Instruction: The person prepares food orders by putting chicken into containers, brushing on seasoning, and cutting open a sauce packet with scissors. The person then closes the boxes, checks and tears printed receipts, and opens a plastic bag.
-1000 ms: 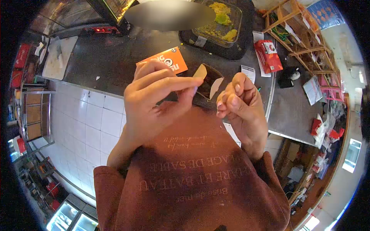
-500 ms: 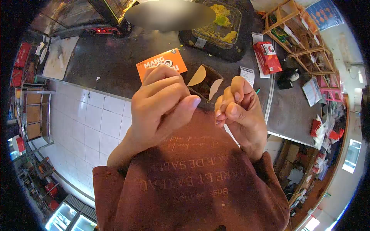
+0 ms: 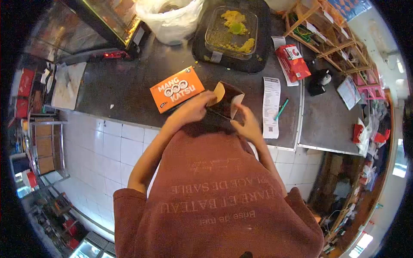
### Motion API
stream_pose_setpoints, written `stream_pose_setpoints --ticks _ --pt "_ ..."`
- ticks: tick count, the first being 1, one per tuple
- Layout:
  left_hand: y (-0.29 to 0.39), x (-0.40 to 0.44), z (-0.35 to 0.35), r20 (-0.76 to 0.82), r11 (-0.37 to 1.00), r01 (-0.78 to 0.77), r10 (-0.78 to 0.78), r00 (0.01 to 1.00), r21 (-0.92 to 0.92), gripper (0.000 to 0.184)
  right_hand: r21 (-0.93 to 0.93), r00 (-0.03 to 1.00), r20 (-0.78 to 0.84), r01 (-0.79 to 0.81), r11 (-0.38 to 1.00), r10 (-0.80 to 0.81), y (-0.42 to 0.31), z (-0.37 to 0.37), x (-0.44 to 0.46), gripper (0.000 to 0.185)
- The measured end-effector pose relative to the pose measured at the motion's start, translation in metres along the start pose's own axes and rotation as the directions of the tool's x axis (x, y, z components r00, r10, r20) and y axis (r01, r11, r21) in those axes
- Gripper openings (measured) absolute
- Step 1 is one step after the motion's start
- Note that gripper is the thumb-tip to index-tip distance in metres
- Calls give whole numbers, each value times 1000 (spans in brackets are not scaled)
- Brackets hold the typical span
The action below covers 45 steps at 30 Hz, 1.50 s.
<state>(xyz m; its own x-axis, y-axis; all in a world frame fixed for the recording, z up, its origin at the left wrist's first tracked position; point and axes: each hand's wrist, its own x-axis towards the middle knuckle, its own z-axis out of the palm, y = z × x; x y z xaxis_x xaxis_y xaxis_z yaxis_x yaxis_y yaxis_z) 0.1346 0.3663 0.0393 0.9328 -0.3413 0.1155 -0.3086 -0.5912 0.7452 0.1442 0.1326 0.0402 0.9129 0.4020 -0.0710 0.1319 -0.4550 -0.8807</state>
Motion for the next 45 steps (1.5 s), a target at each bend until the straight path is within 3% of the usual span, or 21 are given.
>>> stream_pose_setpoints --ticks 2,5,7,8,9,10,11,12,13,15,16,19,20,25,26,29,30,33,35,39,45 --pt "11 -3 16 41 999 -42 42 998 11 53 -27 988 -8 151 988 -151 -10 16 3 40" --pt "16 -4 16 48 960 -215 210 977 177 34 -115 992 -3 124 986 -125 29 27 9 27" --pt "16 9 4 -50 998 -58 59 997 14 30 -133 978 -35 199 971 -206 26 18 17 15" --pt "18 20 3 -282 993 -75 98 954 90 31 -86 978 -12 205 975 -207 25 11 19 15" --pt "14 32 6 -322 991 -88 116 940 98 32 -40 978 14 210 977 -210 25 5 20 16" --pt "6 44 10 -364 990 -99 130 922 103 32 -125 958 6 285 950 -286 40 6 25 18" --pt "0 51 15 -409 988 -109 145 901 110 33 -1 980 -39 197 980 -197 55 10 28 19" --pt "-1 54 17 -311 993 -121 120 943 17 31 127 992 -74 114 985 -105 61 12 30 21" --pt "-7 54 23 -281 983 -158 180 943 98 31 258 995 -96 33 966 -8 62 12 33 22" --pt "-21 47 38 -205 937 -239 293 934 253 30 427 994 55 -111 897 97 61 3 39 26" --pt "-18 44 45 -241 933 -233 302 923 275 29 500 981 138 -189 845 137 59 -1 40 27" --pt "-19 36 55 -281 998 -52 37 959 -45 28 456 981 63 -193 869 185 52 9 45 29" --pt "-22 37 55 -369 990 -126 140 919 62 24 433 996 40 -88 897 78 50 9 40 27" --pt "-19 42 43 -361 961 -229 272 892 156 16 266 909 29 394 880 -416 34 -10 18 21" --pt "-18 41 42 -349 956 -250 289 891 154 15 156 926 94 348 924 -365 34 -10 15 21" --pt "-13 45 43 -333 944 -286 325 885 163 11 141 977 -107 197 970 -183 51 14 26 21" --pt "-11 47 44 -346 963 -247 268 899 105 11 144 971 -194 167 975 -138 42 19 30 17" --pt "-6 46 43 -333 992 -123 102 937 -41 9 -3 965 -226 134 991 -131 31 20 38 18" --pt "-1 45 43 -280 993 -44 13 960 -107 9 20 954 -285 97 995 -87 25 24 37 19" --pt "0 41 46 -306 989 -146 128 943 -36 9 -33 923 -363 123 992 -126 25 32 38 21" --pt "-5 40 49 -295 970 -233 241 925 63 11 -261 892 -399 111 959 -211 30 46 41 15"
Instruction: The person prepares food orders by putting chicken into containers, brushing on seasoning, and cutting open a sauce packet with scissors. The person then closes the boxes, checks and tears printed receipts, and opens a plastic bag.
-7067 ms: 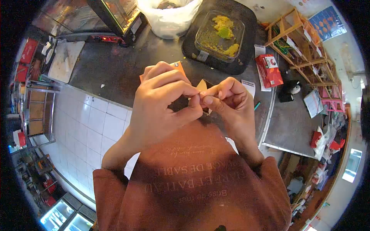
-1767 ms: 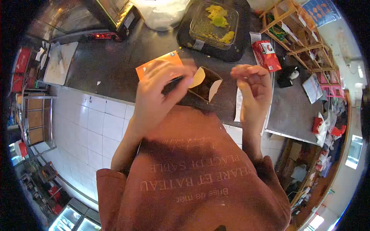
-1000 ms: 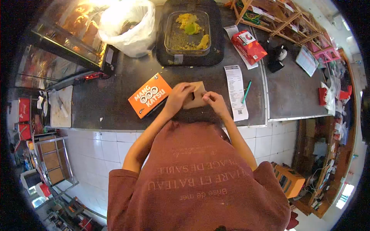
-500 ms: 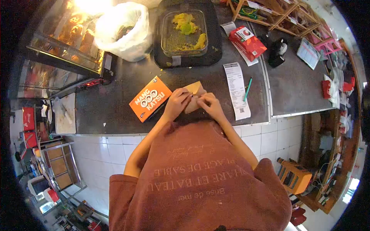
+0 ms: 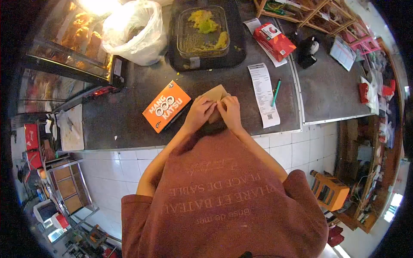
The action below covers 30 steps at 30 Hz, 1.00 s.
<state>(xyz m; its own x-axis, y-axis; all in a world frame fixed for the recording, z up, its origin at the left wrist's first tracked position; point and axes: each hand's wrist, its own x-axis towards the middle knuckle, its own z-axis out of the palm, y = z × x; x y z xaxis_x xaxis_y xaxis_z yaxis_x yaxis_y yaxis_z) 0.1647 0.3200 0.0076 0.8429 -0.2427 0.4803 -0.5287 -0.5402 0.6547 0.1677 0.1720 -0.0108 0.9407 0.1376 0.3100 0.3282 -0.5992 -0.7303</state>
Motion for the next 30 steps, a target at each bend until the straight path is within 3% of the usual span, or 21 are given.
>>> stream_pose_setpoints --ticks 3,8,12,14,15,18,23,26,27,30 --pt "0 1 -1 47 995 100 -101 994 12 12 -76 995 -29 93 993 -96 1 3 -2 13" --pt "12 19 -11 84 960 280 -279 957 -3 12 -118 993 -36 103 988 -108 -2 6 -6 14" --pt "14 17 -11 78 976 207 -212 974 65 12 -136 970 -165 158 978 -180 -3 5 -7 19" --pt "11 16 -12 85 979 191 -197 977 72 12 -66 983 -161 77 995 -87 -7 5 -7 20" --pt "10 17 -13 109 975 219 -222 969 43 12 -31 987 -156 35 999 -40 -8 4 -8 20" --pt "5 23 -16 196 955 297 -290 937 -4 12 -133 991 -90 87 987 -99 -5 5 -8 27" --pt "-3 31 -17 354 931 366 -338 872 -13 11 5 983 -113 144 990 -143 1 3 -8 20" --pt "-14 10 -4 220 975 221 -212 952 -16 10 58 984 -98 153 987 -146 3 -1 -6 20" --pt "-11 7 -4 167 998 28 -37 985 60 10 71 985 -90 151 986 -144 3 -2 -6 20" --pt "-11 0 1 177 978 2 -40 983 211 12 43 989 -70 131 990 -128 2 -3 -4 21"
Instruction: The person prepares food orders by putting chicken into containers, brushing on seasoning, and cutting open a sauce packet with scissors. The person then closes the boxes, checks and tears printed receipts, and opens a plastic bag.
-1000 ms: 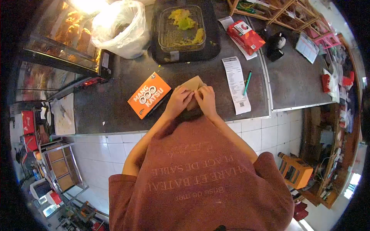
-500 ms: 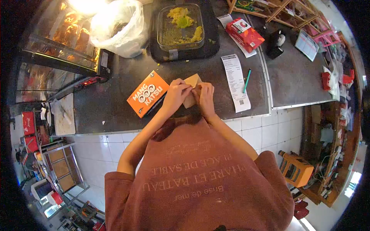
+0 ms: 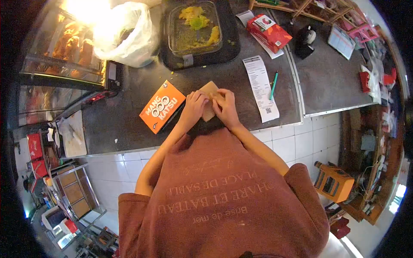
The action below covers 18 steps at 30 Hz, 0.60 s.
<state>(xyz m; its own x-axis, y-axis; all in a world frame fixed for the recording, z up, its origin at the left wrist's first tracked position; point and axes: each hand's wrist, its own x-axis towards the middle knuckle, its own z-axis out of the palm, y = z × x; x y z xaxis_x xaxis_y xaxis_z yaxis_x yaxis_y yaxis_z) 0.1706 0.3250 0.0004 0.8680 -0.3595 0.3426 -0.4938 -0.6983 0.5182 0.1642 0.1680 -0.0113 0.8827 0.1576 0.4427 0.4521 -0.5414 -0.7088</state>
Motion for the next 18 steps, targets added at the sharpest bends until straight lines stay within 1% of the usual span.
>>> stream_pose_setpoints --ticks 3,6,7,8,9,11,12,13,14,16,17,18 --pt "3 1 -2 39 999 -36 35 999 18 18 191 996 83 -11 982 -5 7 -13 4 22" --pt "6 4 -8 163 1000 23 -19 986 -20 29 41 974 -8 -224 974 225 28 -42 0 34" --pt "13 5 -12 96 999 39 -39 995 8 40 -131 976 -30 -220 967 218 32 -55 -4 38" --pt "25 6 -17 30 998 59 -60 998 37 50 -297 977 -49 -213 931 208 35 -71 -12 42" --pt "34 8 -18 -36 995 82 -80 996 64 62 -449 972 -23 -219 866 235 45 -82 -30 44" --pt "37 7 -16 37 962 136 -149 988 236 79 -599 949 44 -225 769 312 81 -96 -60 48" --pt "38 5 -17 68 931 162 -194 979 326 87 -606 930 90 -233 761 356 94 -100 -66 50" --pt "31 3 -10 113 932 155 -202 973 328 92 -546 928 112 -242 802 356 89 -108 -63 51" --pt "24 -2 -5 135 944 173 -217 967 280 94 -484 924 133 -254 837 358 84 -115 -59 51" --pt "29 5 -18 173 965 196 -226 959 177 97 -481 938 112 -238 844 329 89 -108 -53 49" --pt "34 4 -27 122 952 241 -266 956 189 101 -474 944 97 -234 849 314 93 -103 -51 48" --pt "40 6 -44 80 950 290 -300 951 115 101 -469 951 80 -229 853 300 97 -100 -47 47"
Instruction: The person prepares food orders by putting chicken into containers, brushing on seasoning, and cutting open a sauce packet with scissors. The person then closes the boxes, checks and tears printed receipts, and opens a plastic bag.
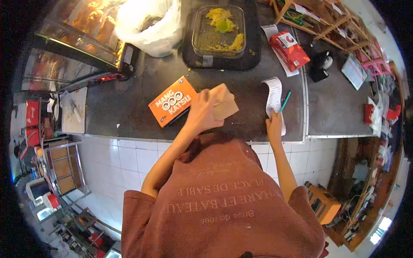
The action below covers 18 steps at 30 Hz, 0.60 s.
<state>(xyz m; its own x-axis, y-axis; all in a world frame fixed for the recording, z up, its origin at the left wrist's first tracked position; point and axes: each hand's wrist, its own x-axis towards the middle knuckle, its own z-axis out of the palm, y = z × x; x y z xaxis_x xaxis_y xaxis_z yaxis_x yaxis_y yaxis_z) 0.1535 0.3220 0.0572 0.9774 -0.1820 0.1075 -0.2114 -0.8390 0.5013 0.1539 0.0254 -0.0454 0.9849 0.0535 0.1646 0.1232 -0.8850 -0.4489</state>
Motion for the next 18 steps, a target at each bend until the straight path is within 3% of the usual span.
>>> stream_pose_setpoints --ticks 1,2,3,5,6,7,9,10,14,15,18 --pt "0 -4 -21 -35 996 39 -42 999 -80 102 168 983 115 -164 972 146 -5 1 9 46" --pt "0 -10 -45 -63 985 73 -84 994 -159 102 241 985 107 -159 957 137 -27 -6 19 44" --pt "4 -17 -73 -142 987 104 -121 982 -127 102 312 986 99 -155 937 131 -61 -15 31 42" --pt "1 -36 -124 -288 993 113 -118 950 -35 102 438 993 105 -99 894 59 -119 -7 53 46" --pt "-2 -45 -145 -354 995 96 -79 932 32 102 438 995 9 81 895 -95 -158 -6 63 52" --pt "2 -53 -164 -368 984 171 -143 919 44 101 512 987 78 84 855 -144 -196 -2 71 51" --pt "12 -68 -196 -402 946 317 -265 877 68 100 505 944 -46 305 808 -328 -249 43 76 52" --pt "15 -73 -203 -445 950 309 -261 856 37 100 496 937 141 213 842 -320 -276 44 77 55" --pt "9 -86 -213 -557 971 240 -208 804 -15 101 356 919 -48 383 853 -392 -329 42 88 54" --pt "4 -88 -212 -569 977 214 -183 801 -12 101 327 907 -5 399 856 -421 -326 50 87 51" --pt "-24 -76 -197 -433 981 192 -168 886 10 98 360 847 424 167 918 -320 -311 62 57 47"
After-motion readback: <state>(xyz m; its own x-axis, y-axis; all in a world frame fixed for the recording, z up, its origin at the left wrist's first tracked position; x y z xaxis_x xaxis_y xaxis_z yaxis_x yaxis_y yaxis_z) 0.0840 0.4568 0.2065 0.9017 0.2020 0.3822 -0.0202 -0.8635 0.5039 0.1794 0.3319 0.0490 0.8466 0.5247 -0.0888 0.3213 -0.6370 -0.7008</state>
